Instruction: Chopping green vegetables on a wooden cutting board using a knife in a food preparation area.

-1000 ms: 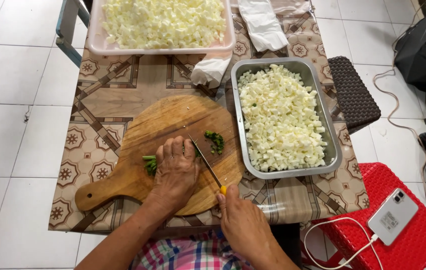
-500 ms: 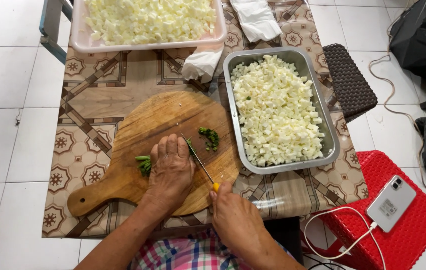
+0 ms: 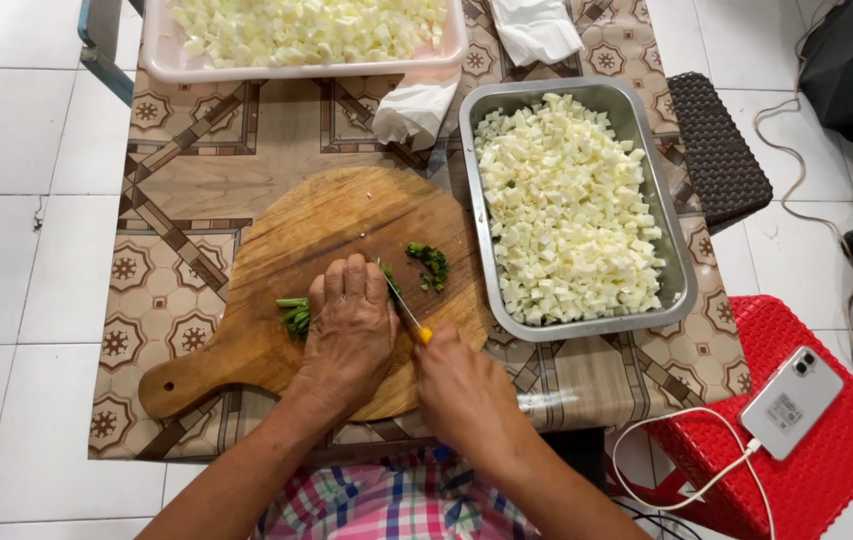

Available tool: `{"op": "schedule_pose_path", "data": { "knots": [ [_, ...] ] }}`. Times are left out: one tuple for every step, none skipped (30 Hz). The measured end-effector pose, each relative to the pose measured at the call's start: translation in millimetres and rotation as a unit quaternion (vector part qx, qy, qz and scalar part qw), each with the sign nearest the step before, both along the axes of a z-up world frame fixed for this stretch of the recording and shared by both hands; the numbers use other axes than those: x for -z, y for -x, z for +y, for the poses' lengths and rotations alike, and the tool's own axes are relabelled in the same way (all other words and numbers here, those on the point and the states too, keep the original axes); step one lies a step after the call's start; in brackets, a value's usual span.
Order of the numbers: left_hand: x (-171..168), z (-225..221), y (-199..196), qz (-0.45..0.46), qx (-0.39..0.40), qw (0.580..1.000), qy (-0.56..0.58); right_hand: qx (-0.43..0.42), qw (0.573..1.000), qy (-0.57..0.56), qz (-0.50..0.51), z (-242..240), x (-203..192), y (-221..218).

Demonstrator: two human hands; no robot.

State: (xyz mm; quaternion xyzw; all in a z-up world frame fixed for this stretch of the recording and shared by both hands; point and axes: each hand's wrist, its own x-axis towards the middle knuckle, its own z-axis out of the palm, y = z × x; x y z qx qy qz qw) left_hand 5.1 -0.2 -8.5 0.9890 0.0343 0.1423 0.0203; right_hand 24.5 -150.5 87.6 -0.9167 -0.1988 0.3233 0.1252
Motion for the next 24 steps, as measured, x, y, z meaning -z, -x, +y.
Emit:
{"op": "schedule_pose_path", "data": {
  "knots": [
    [-0.1,0.1,0.5,0.0,0.001,1.0,0.0,0.001,1.0,0.0,0.0,0.9,0.7,-1.0],
    [-0.1,-0.1,-0.1,-0.003,-0.007,1.0,0.009,0.003,1.0,0.002,0.008,1.6,1.3,-2.9],
    [-0.3,0.1,-0.8,-0.006,-0.015,1.0,0.017,0.005,1.0,0.005,0.016,2.7,1.7,-5.0],
    [0.9,-0.4,-1.8,-0.01,-0.014,1.0,0.017,0.005,1.0,0.005,0.012,-4.0,0.9,-1.9],
    [2.3,-0.7,-3.0,-0.016,-0.021,1.0,0.016,0.014,0.999,0.021,0.027,-10.5,0.4,1.0],
    [4.6,-1.2,-1.0,-0.019,-0.029,0.999,0.014,0.023,0.998,0.038,0.044,-17.1,0.7,6.1],
    [-0.7,-0.9,-0.2,-0.019,-0.029,0.999,0.015,0.023,0.998,0.038,0.044,-17.0,-1.9,6.6],
    [-5.8,-1.1,0.1,-0.015,-0.021,1.0,0.018,0.02,0.998,0.041,0.035,-17.5,-4.5,6.9],
    [-10.9,-1.9,0.6,-0.011,-0.012,1.0,0.021,0.016,0.999,0.043,0.025,-18.5,-6.9,7.3],
    [-4.2,-0.5,0.4,-0.009,-0.011,1.0,0.021,0.018,0.999,0.044,0.027,-12.6,-0.2,5.0],
    [2.1,0.7,0.4,-0.035,-0.007,0.999,0.023,-0.005,0.999,0.038,-0.009,-6.9,6.3,2.9],
    [7.5,3.3,-2.9,-0.064,-0.005,0.998,0.023,-0.031,0.998,0.03,-0.051,0.0,12.0,-2.6],
    [6.4,1.7,-2.6,-0.067,-0.006,0.997,0.022,-0.031,0.998,0.029,-0.053,-3.1,12.1,-1.1],
    [5.1,1.1,-1.7,-0.06,-0.015,0.998,0.026,-0.034,0.998,0.037,-0.045,-5.3,12.1,0.8],
    [3.6,0.8,-1.1,-0.053,-0.025,0.998,0.03,-0.037,0.998,0.045,-0.036,-7.3,12.0,2.5],
    [-0.3,0.8,-1.3,-0.056,-0.024,0.998,0.028,-0.037,0.998,0.044,-0.039,-15.2,7.3,4.6],
    [-3.9,0.9,-1.7,-0.042,-0.024,0.998,0.043,-0.018,0.997,0.07,-0.005,-23.0,2.8,6.5],
    [-6.7,-0.6,-0.2,-0.026,-0.024,0.998,0.06,0.001,0.995,0.098,0.031,-32.0,-1.4,9.7],
    [-5.9,0.0,1.6,-0.026,-0.025,0.998,0.06,0.0,0.995,0.098,0.031,-34.2,-1.0,9.7],
    [-5.7,0.4,1.6,-0.028,-0.022,0.998,0.06,-0.009,0.996,0.085,0.006,-36.9,-1.0,9.0],
    [-5.5,0.5,1.8,-0.031,-0.019,0.998,0.059,-0.019,0.997,0.072,-0.019,-39.9,-1.1,8.5],
    [-5.7,-0.2,1.3,-0.033,-0.018,0.998,0.059,-0.018,0.997,0.072,-0.021,-36.2,0.5,2.0],
    [-5.8,-0.9,0.8,-0.038,-0.019,0.998,0.051,0.008,0.998,0.064,-0.02,-32.4,2.1,-4.4],
    [-6.3,-0.3,1.4,-0.042,-0.022,0.998,0.042,0.032,0.998,0.054,-0.017,-27.6,3.7,-10.4]
  ]
}}
